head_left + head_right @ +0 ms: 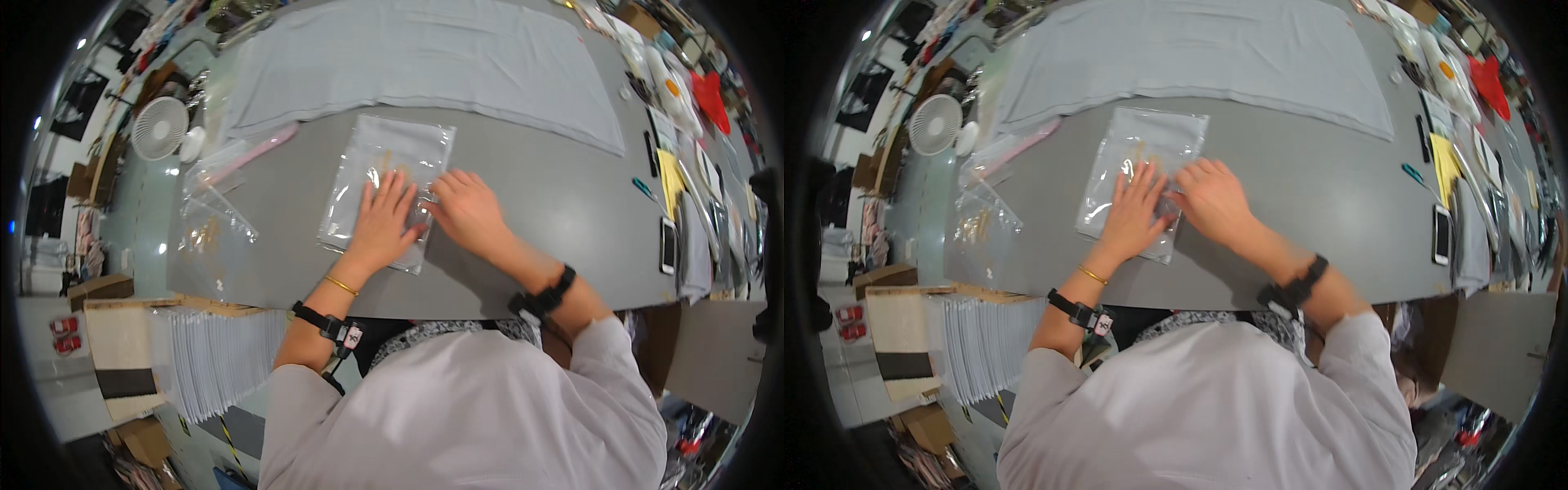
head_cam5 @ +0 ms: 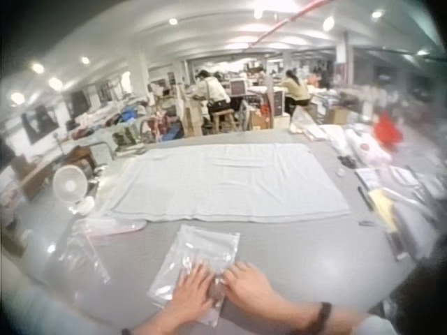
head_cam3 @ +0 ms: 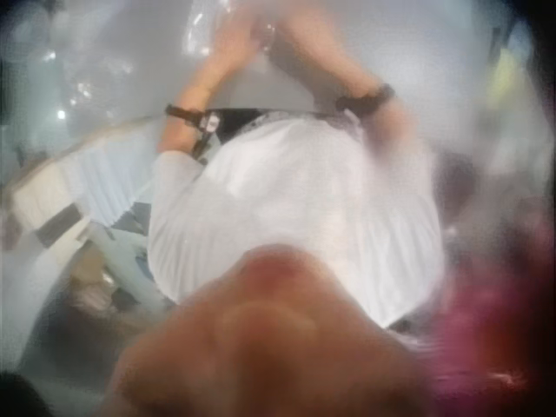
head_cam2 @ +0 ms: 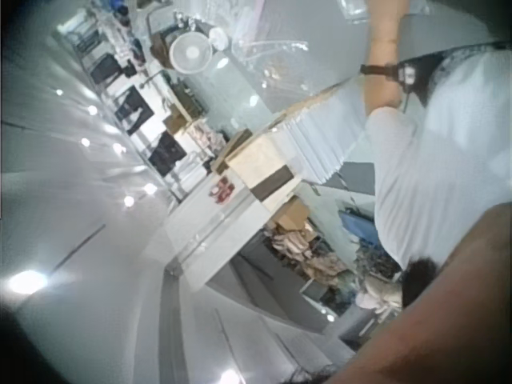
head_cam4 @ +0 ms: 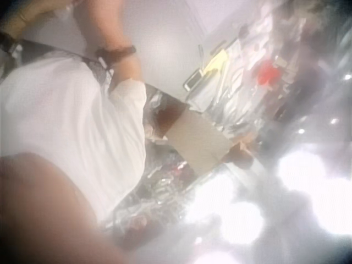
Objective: The person repeatedly folds light gray garments on a table, places each folded item into a clear plastic bag, and sets the bag aside. The process is repeated for multiple garments throughout the clip.
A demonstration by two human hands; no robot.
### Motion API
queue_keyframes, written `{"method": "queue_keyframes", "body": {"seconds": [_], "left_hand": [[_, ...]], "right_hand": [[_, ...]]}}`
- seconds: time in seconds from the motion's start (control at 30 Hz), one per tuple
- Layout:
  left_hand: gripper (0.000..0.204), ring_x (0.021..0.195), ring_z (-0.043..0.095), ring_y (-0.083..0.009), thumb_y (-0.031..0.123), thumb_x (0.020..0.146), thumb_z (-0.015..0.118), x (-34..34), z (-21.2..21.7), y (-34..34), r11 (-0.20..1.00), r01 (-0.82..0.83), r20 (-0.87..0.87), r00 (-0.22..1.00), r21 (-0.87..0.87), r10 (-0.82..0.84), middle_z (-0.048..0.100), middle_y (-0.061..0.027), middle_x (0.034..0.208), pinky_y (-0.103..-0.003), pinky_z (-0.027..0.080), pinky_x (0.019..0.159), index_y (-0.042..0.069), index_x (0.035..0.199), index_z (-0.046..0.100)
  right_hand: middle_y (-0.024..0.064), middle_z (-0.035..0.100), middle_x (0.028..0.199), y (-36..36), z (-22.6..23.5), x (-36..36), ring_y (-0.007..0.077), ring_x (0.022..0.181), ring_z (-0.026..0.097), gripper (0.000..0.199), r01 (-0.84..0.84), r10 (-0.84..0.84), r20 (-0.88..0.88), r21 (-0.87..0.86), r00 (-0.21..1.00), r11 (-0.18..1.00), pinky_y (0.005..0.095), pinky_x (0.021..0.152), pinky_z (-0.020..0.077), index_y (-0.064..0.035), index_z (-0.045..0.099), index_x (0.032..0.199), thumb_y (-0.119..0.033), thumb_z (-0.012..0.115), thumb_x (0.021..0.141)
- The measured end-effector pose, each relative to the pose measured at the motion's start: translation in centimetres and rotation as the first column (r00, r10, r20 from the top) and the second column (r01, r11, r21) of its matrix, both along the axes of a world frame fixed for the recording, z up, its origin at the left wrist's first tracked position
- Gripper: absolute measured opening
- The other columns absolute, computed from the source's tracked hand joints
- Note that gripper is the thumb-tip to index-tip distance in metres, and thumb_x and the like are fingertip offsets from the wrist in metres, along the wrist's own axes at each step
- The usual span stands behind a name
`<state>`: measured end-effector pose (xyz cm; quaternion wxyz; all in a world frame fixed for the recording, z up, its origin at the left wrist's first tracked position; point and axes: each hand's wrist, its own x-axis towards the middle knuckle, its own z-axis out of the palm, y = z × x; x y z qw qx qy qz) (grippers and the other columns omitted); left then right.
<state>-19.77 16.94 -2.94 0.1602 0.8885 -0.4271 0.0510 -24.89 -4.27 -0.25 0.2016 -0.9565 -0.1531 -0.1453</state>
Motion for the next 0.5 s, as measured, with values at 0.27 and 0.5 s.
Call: {"method": "queue_keyframes", "body": {"seconds": [0.27,0.5], "left_hand": [[0.084,0.159,0.011,-0.0376,0.055,0.092,0.065,-0.1,0.4,-0.5,0.980,-0.001,-0.068,0.998,0.198,0.015,0.025,-0.0184,0.169,-0.073,0.006,0.119,0.007,0.157,0.042],[0.089,0.160,0.012,-0.0362,0.065,0.094,0.057,0.2,0.7,-0.2,0.974,0.033,-0.056,0.998,0.224,-0.021,0.023,-0.0192,0.169,-0.071,0.007,0.121,0.006,0.158,0.040]], "right_hand": [[0.0181,0.039,0.162,-3.6,-2.9,8.5,0.0354,0.155,0.027,0.068,-0.001,0.044,0.189,-0.221,0.981,0.975,0.0518,0.127,0.0206,-0.0047,0.042,0.155,-0.048,0.051,0.103],[0.0186,0.039,0.162,-3.4,-1.7,9.5,0.0366,0.154,0.030,0.074,-0.158,0.169,0.021,-0.256,0.985,0.954,0.0515,0.126,0.0220,-0.0013,0.046,0.152,-0.049,0.059,0.097]]}}
